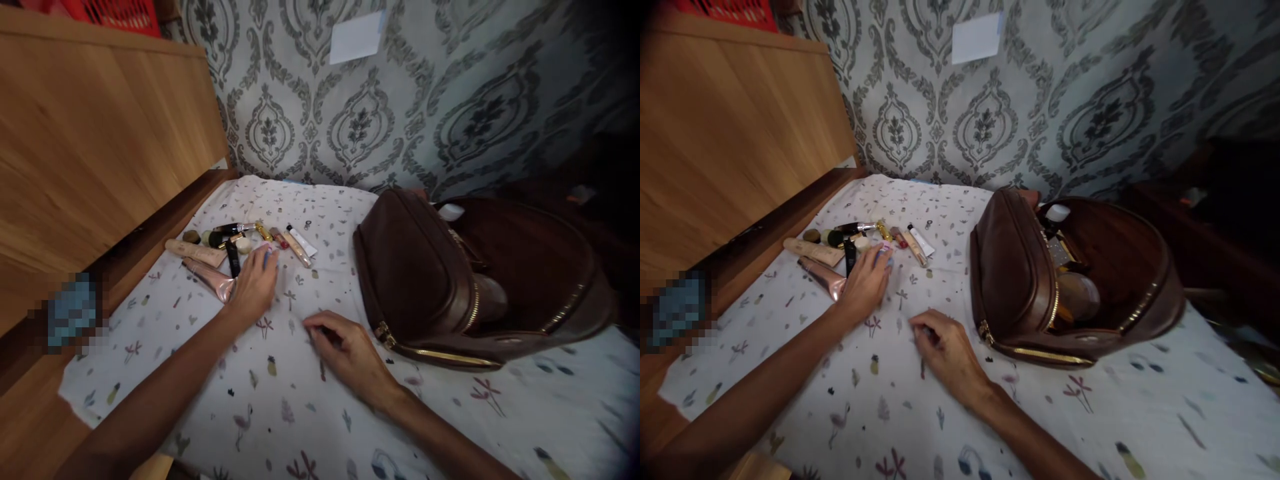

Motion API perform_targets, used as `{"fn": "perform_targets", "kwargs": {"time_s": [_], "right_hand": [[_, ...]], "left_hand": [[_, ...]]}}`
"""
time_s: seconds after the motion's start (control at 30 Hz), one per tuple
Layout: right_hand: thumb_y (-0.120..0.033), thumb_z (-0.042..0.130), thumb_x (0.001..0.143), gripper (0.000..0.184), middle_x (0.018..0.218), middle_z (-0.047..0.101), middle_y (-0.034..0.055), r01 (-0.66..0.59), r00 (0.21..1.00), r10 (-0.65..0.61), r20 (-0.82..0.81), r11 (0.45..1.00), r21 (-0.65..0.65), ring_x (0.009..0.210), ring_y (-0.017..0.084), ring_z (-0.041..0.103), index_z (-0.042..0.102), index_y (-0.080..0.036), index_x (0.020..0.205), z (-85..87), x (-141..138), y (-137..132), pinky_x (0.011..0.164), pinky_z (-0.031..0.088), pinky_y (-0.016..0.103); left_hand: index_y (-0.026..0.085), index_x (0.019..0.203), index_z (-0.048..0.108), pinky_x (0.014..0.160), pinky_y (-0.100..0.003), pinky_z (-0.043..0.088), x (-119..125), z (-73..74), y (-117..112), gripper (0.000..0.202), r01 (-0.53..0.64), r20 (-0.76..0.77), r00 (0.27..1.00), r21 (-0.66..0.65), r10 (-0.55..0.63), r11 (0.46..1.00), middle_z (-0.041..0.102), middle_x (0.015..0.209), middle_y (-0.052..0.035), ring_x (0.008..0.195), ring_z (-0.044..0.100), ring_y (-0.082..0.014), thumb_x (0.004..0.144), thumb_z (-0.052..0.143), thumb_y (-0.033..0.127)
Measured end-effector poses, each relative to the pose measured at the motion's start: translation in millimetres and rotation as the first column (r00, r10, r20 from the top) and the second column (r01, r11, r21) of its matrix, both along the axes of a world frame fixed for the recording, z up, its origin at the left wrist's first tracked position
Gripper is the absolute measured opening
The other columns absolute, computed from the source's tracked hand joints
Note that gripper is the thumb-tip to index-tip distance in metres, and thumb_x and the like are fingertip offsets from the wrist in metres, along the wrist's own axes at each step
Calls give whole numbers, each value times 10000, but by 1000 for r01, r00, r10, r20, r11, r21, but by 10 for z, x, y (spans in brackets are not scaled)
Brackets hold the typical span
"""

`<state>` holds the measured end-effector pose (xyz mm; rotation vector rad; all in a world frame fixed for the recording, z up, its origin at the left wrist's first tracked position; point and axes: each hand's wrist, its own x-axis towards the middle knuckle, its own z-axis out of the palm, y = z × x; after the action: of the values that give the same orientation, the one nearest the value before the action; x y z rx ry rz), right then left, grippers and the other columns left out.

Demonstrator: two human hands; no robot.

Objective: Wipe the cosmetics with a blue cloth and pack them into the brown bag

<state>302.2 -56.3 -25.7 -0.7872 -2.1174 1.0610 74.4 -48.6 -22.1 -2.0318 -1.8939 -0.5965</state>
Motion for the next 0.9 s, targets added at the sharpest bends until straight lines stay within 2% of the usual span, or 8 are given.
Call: {"fn": "perform_targets", "kwargs": {"time_s": [0.07,0.13,0.33,0.43,0.6,0.7,0.8,0.9], "right_hand": [[-194,507,913,227,890,732,42,3,1000,-3,-19,1000,-11,805,156,680,730,-188,958,-26,16,12,634,500,224],[-204,510,910,224,884,732,40,-11,1000,11,-29,1000,-5,805,155,680,730,-190,948,-35,42,24,658,503,228],[-196,503,904,225,882,735,40,-24,999,25,-38,999,26,801,149,677,726,-188,933,-40,60,26,703,507,235],[-192,504,896,224,883,734,46,-25,999,26,-36,999,26,799,153,676,725,-184,928,-35,53,21,686,501,237],[-193,509,905,213,894,732,57,-37,999,37,-24,999,14,826,163,677,718,-174,940,2,66,16,731,513,262],[-193,515,899,208,892,732,57,-37,999,38,-35,999,14,822,164,677,720,-178,934,16,75,15,733,518,267],[-183,512,894,212,879,732,55,-40,998,41,-43,999,28,808,163,677,721,-178,928,19,78,13,729,519,268],[-167,509,887,216,871,732,51,-45,998,46,-31,999,30,792,162,675,721,-177,925,19,80,11,721,517,268]], "left_hand": [[93,1392,451,1086,-526,444,-41,-26,25,408,-78,-9,997,-50,78,996,456,1464,-256,1321,493,-346,997,408,183],[92,1412,429,1059,-528,467,-51,-46,34,424,-109,-14,994,-123,108,986,438,1483,-267,1295,521,-346,1005,412,208],[134,1372,487,1037,-491,496,-13,25,0,387,-89,-33,996,-242,84,966,467,1457,-207,1262,537,-323,992,434,185],[170,1325,529,1030,-483,511,5,66,-15,351,-3,16,1000,-242,8,970,488,1429,-172,1237,547,-300,984,448,192],[176,1167,619,1008,-419,527,40,61,-36,294,260,198,953,-148,-229,954,576,1317,-120,1150,594,-248,923,466,119],[183,1093,637,966,-372,534,29,85,-36,305,304,261,928,-118,-265,946,627,1212,-96,1071,625,-221,874,458,69],[201,1095,634,940,-353,528,-49,178,34,328,184,221,963,-129,-153,974,649,1113,-71,1033,633,-219,856,461,57],[192,1195,606,950,-377,513,-171,296,208,369,-38,65,997,-173,50,984,628,1197,-101,1123,598,-262,874,469,70]]}}
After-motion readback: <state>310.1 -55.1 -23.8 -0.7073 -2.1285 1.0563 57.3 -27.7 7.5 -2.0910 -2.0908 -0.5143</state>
